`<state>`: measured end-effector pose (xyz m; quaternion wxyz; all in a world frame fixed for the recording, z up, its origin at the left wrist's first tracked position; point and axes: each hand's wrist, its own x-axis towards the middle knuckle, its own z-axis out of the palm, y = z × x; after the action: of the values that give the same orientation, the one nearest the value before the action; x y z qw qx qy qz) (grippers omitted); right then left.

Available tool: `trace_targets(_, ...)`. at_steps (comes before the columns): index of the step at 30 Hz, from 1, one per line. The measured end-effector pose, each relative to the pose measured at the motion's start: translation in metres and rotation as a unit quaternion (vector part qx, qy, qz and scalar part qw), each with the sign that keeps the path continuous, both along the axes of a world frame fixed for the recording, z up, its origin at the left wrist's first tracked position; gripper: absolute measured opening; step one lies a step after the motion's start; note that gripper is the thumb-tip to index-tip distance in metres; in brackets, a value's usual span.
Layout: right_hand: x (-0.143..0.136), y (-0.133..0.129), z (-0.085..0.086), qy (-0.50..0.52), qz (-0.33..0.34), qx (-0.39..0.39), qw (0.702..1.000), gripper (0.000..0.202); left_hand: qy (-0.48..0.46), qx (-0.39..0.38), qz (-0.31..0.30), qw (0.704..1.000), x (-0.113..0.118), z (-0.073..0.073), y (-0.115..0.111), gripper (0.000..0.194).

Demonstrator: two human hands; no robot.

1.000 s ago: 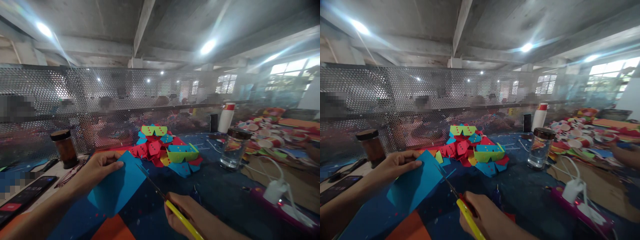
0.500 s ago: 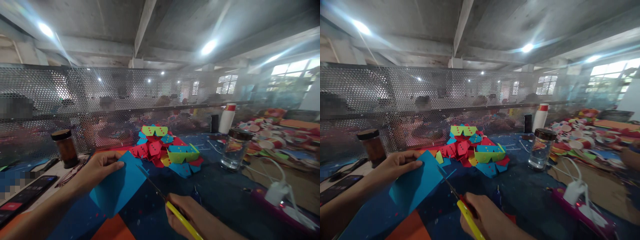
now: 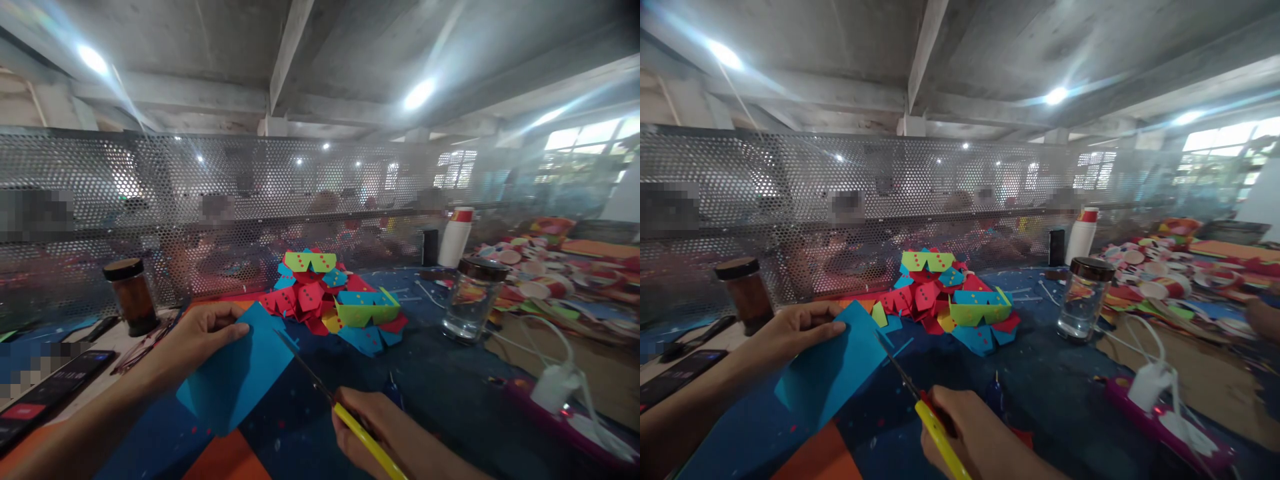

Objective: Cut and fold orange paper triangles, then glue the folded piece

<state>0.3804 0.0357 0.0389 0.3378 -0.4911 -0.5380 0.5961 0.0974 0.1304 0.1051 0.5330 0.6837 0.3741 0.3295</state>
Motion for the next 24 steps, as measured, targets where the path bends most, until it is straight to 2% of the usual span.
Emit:
trace_targets(8, -0.006, 0.003, -0.006, 0.044, -0.004, -0.068, 0.997, 0.045, -0.003, 0.003, -0.001, 1.0, 0.002, 0.001, -0.003, 0.026)
trace_targets(12, -0.005, 0.002, -0.01, 0.045, 0.026, -0.094, 0.994, 0.052, -0.007, 0.004, -0.001, 1.0, 0.002, 0.002, -0.003, 0.026)
trace_targets(19, -0.005, 0.003, -0.014, 0.12, 0.015, -0.113, 0.986, 0.055, -0.007, 0.014, -0.005, 1.0, 0.001, 0.0, -0.001, 0.025)
trace_targets(24, -0.004, 0.004, -0.01, 0.114, 0.014, -0.121, 0.986, 0.049, -0.015, -0.009, -0.003, 1.0, 0.001, -0.001, -0.002, 0.025)
